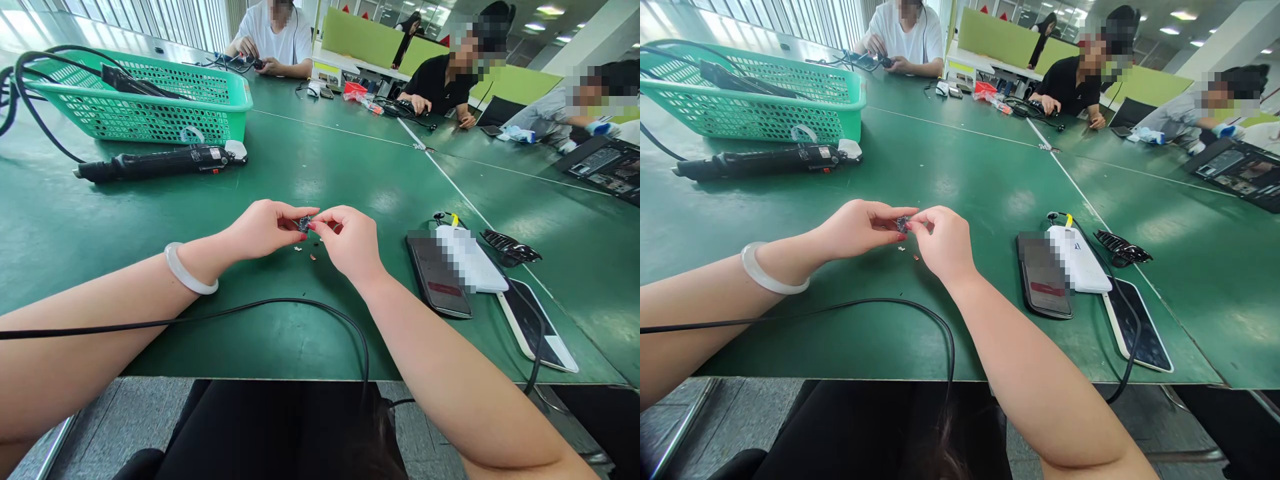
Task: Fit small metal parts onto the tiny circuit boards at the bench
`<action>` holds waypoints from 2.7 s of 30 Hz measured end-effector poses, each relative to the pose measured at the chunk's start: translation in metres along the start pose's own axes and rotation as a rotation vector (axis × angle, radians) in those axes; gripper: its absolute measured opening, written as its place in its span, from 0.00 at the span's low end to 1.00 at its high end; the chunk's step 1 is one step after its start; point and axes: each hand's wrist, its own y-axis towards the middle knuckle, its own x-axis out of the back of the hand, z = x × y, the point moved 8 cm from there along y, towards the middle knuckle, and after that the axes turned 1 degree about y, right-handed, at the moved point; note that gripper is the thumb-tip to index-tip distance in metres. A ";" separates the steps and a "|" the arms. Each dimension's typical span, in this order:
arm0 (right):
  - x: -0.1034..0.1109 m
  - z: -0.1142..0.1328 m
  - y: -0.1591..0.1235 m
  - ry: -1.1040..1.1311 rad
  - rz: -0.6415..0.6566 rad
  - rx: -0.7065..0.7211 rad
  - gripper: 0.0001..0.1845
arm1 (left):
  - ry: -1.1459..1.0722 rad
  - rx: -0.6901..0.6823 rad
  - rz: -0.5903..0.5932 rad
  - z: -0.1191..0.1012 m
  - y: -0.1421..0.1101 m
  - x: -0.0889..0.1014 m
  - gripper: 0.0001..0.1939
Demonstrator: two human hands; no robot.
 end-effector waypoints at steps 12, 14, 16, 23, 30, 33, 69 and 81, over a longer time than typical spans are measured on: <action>0.000 0.005 0.000 -0.041 0.022 0.068 0.06 | 0.042 -0.017 0.013 -0.005 -0.001 0.001 0.23; -0.002 0.002 0.000 0.002 0.028 0.031 0.06 | -0.013 -0.004 0.033 -0.005 -0.001 0.001 0.22; -0.005 -0.006 0.001 0.096 0.060 -0.052 0.06 | -0.101 0.021 0.063 -0.006 -0.001 0.000 0.21; -0.012 -0.027 0.004 0.173 0.191 -0.183 0.07 | -0.459 0.202 0.002 0.007 -0.002 0.004 0.22; -0.022 -0.017 0.000 -0.212 0.322 -0.006 0.05 | -0.655 0.403 -0.112 0.033 -0.002 0.001 0.15; -0.038 -0.008 -0.005 -0.292 0.396 0.090 0.05 | -0.682 0.429 -0.115 0.035 -0.002 -0.002 0.14; -0.027 -0.021 -0.007 -0.328 0.518 -0.024 0.05 | -0.649 0.423 -0.012 0.033 -0.003 -0.011 0.12; 0.001 -0.011 0.003 -0.156 0.177 -0.045 0.06 | -0.413 0.292 0.188 0.020 -0.005 -0.021 0.14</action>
